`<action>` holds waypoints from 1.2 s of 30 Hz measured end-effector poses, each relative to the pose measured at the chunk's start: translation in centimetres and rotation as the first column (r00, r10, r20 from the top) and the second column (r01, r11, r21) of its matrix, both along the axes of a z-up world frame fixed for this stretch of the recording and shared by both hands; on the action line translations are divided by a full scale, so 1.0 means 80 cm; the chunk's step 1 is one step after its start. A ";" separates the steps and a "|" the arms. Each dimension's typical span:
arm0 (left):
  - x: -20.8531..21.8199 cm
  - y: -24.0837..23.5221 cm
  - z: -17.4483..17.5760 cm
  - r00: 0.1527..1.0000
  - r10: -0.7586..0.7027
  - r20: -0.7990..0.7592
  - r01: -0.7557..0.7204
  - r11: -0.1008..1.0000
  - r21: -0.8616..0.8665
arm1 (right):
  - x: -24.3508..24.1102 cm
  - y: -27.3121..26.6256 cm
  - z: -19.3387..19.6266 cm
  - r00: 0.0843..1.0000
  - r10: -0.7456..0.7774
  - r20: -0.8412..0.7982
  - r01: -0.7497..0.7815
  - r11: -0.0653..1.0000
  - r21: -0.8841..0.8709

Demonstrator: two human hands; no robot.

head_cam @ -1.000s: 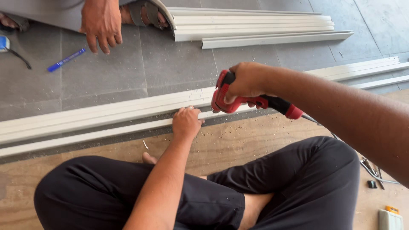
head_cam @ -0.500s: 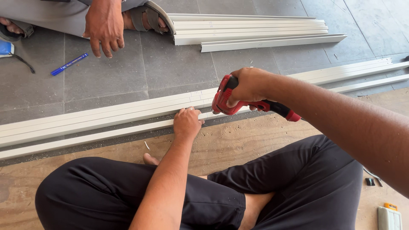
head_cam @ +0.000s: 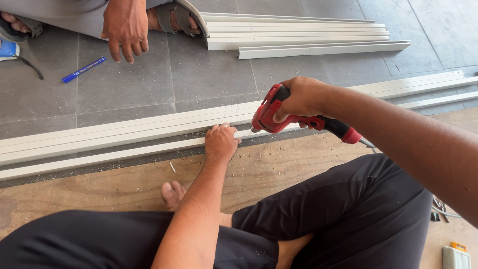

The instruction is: The person uses a red corded drill to make holes in stacked white plastic moldings placed on a tiled floor. They hold the moldings steady with one hand while operating the drill with the other, creating multiple holes along the length of the pieces.

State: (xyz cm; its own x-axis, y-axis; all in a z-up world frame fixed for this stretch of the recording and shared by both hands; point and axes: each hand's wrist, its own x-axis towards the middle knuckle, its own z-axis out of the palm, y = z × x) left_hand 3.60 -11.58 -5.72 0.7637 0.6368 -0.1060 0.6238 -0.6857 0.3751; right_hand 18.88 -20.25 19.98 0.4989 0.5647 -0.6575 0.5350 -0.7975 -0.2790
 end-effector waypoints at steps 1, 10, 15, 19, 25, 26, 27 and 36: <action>0.000 0.001 0.000 1.000 0.001 -0.014 -0.001 1.000 -0.013 | -0.001 0.001 -0.001 1.000 0.006 0.007 -0.006 1.000 0.002; -0.002 -0.003 0.003 1.000 0.014 0.027 -0.013 1.000 -0.013 | -0.009 0.003 0.008 1.000 -0.006 0.017 0.006 1.000 -0.018; 0.000 0.000 0.010 1.000 0.021 0.006 -0.020 0.998 -0.052 | -0.006 0.005 0.010 0.999 0.016 0.044 -0.015 1.000 -0.025; -0.005 0.005 0.008 0.995 -0.006 0.104 0.006 1.000 0.002 | 0.002 0.004 0.003 0.999 0.033 0.043 -0.032 0.999 -0.030; -0.008 0.004 0.007 0.992 -0.006 0.122 0.007 1.000 -0.003 | 0.001 0.008 -0.003 0.997 0.058 0.060 -0.055 0.998 -0.043; -0.008 0.005 0.007 0.993 -0.016 0.116 0.015 1.000 0.002 | 0.001 0.009 -0.002 0.996 0.070 0.060 -0.068 0.997 -0.041; -0.008 0.005 0.006 0.994 -0.025 0.110 0.024 1.000 0.006 | -0.001 0.010 -0.003 0.994 0.082 0.071 -0.078 0.995 -0.060; -0.006 0.004 -0.003 0.997 -0.019 0.075 0.018 1.000 0.008 | -0.006 0.014 -0.002 0.984 0.146 0.102 -0.133 0.984 -0.121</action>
